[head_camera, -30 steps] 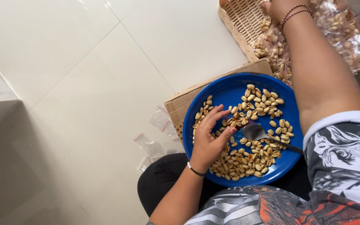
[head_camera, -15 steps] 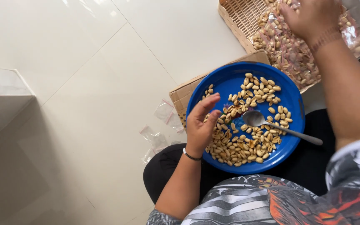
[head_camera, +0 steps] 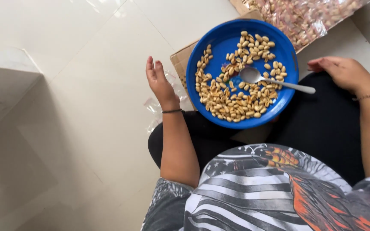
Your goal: Sorting small food items from a bowl and placing them into individual plastic bags while sitting on the floor.
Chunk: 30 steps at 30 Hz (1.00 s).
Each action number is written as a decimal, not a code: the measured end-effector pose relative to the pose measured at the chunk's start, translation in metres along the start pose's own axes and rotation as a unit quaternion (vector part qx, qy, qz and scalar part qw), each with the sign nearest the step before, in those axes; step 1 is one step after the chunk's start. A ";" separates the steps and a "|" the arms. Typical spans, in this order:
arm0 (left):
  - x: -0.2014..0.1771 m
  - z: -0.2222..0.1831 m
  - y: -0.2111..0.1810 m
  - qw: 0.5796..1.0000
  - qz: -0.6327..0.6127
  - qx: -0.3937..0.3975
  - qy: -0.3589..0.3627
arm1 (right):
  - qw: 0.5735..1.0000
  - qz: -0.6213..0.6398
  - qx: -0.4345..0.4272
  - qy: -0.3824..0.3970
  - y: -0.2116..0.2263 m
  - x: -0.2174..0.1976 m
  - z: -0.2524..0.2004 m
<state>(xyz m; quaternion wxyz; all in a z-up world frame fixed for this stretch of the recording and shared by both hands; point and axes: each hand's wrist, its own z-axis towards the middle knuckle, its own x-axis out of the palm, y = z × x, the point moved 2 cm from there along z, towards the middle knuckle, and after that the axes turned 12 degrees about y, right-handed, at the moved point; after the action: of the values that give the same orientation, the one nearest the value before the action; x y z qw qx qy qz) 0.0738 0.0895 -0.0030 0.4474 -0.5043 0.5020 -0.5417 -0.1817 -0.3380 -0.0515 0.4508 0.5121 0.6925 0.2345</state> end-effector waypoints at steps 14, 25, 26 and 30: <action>0.024 -0.049 0.021 0.936 -0.120 -0.313 0.110 | 0.939 0.266 0.066 0.208 0.035 0.048 0.052; 0.015 -0.022 0.037 0.943 -0.116 -0.269 0.155 | 0.956 0.222 0.014 0.193 0.063 0.023 0.134; 0.016 -0.019 0.037 0.944 -0.109 -0.266 0.164 | 0.954 0.217 0.023 0.207 0.064 0.020 0.138; 0.019 -0.017 0.030 0.947 -0.028 -0.276 0.161 | 0.936 0.260 0.019 0.236 0.061 0.019 0.138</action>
<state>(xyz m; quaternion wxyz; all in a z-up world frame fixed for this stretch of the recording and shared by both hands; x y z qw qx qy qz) 0.0547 0.0689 -0.0313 0.1892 -0.5279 0.6829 -0.4682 -0.0332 -0.3168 -0.0778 0.1883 0.6124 0.6259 0.4446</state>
